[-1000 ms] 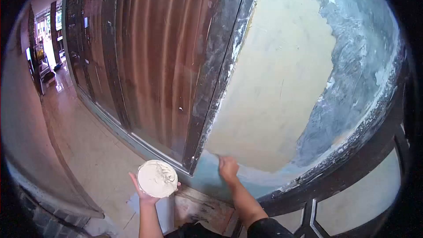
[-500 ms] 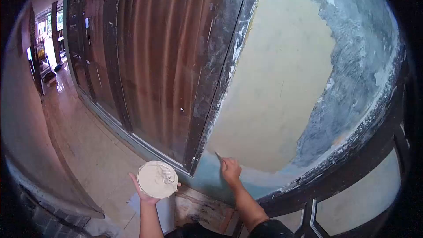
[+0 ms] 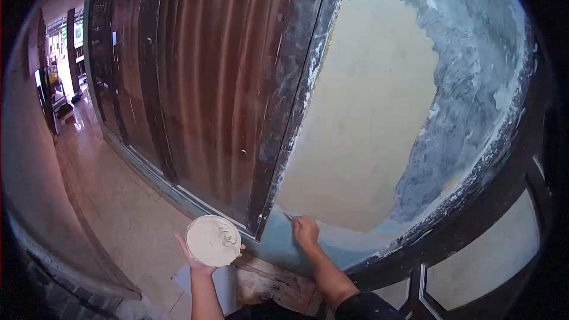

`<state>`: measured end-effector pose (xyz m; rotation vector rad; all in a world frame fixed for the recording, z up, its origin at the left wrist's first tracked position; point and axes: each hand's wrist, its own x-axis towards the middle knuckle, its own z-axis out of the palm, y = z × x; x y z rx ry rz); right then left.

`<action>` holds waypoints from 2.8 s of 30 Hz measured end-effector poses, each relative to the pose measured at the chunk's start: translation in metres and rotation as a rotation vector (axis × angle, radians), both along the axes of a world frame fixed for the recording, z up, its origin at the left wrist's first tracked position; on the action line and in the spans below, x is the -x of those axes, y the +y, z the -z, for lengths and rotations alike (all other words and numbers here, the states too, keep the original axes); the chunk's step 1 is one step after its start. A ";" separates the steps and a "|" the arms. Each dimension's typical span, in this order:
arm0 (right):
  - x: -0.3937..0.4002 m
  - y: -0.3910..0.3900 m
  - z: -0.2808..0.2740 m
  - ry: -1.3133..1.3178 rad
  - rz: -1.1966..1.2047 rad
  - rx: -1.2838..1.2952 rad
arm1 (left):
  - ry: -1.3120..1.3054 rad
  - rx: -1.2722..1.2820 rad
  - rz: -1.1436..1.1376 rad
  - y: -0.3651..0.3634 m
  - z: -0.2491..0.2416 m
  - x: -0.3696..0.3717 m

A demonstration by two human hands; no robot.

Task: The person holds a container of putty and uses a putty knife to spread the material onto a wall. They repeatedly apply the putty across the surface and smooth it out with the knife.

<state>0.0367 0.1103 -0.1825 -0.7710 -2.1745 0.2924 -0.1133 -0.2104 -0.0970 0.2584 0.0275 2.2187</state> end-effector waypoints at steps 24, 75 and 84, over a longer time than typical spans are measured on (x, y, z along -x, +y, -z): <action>-0.083 -0.073 -0.245 -0.288 -0.701 -0.617 | 0.128 0.084 0.123 0.080 -0.050 -0.033; -0.308 0.092 -0.095 -0.386 0.283 0.078 | 0.127 0.083 0.231 0.118 -0.035 -0.064; -0.310 0.106 -0.059 -0.271 0.328 0.031 | -0.094 0.096 0.170 0.124 -0.026 -0.095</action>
